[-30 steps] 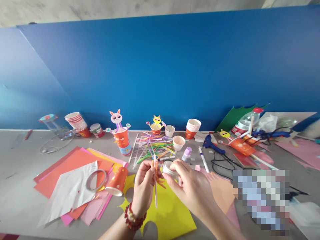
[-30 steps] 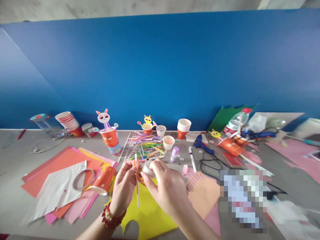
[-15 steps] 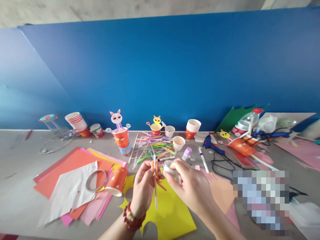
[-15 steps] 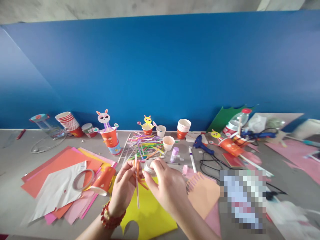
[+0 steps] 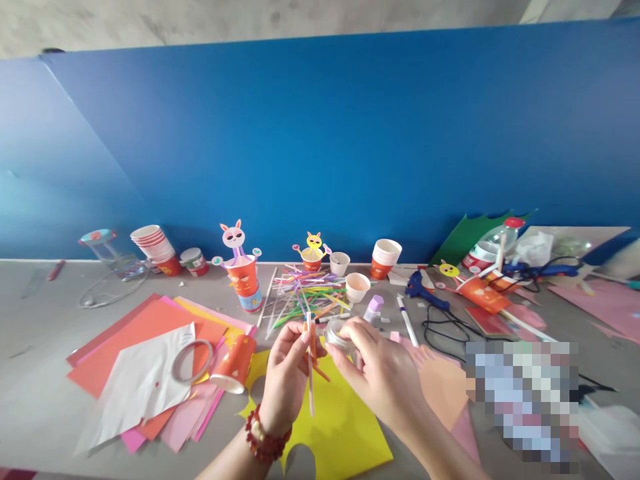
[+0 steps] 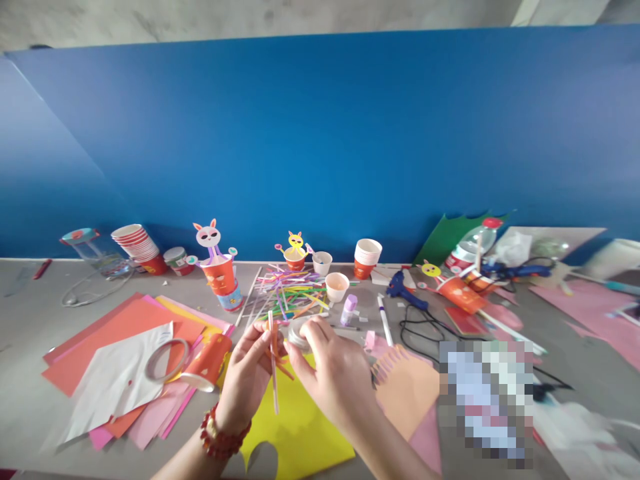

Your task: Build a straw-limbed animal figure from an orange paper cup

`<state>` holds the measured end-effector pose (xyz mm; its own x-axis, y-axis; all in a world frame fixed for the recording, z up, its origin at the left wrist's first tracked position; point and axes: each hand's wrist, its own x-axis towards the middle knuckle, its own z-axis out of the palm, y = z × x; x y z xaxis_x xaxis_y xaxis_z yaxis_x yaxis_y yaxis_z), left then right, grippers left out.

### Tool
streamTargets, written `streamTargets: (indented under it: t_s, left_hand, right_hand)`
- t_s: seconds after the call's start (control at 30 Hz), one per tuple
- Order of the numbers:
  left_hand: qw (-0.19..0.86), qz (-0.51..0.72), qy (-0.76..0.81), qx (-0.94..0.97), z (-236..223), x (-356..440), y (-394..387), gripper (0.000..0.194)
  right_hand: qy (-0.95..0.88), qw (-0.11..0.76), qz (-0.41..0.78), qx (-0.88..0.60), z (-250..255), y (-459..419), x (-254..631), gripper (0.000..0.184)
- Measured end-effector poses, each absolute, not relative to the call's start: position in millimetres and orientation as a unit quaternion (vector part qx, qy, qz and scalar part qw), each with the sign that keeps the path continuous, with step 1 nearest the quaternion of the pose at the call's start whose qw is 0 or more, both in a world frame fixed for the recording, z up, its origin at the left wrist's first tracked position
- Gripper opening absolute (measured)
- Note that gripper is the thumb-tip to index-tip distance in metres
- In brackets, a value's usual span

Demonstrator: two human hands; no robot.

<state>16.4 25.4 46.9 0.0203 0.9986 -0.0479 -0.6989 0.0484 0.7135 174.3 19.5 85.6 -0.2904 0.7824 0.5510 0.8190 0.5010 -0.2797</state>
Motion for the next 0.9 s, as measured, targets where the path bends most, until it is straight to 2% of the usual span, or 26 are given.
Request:
streamTargets:
  t_s: [0.2,0.43,0.9]
  left_hand:
    - [0.682,0.635,0.265,0.248,47.4,15.9,27.6,0.016]
    - [0.660,0.646,0.280,0.261,46.5,13.9,29.5,0.018]
    - [0.634,0.663,0.290,0.273,46.8,17.6,27.8,0.018]
  right_hand:
    - [-0.800,0.333,-0.019,-0.498,86.1,20.4,173.1,0.019]
    - [-0.801,0.344,-0.023,-0.490,87.4,18.6,172.5,0.016]
    - [-0.808,0.329,-0.042,-0.487,90.1,14.0,170.7,0.021]
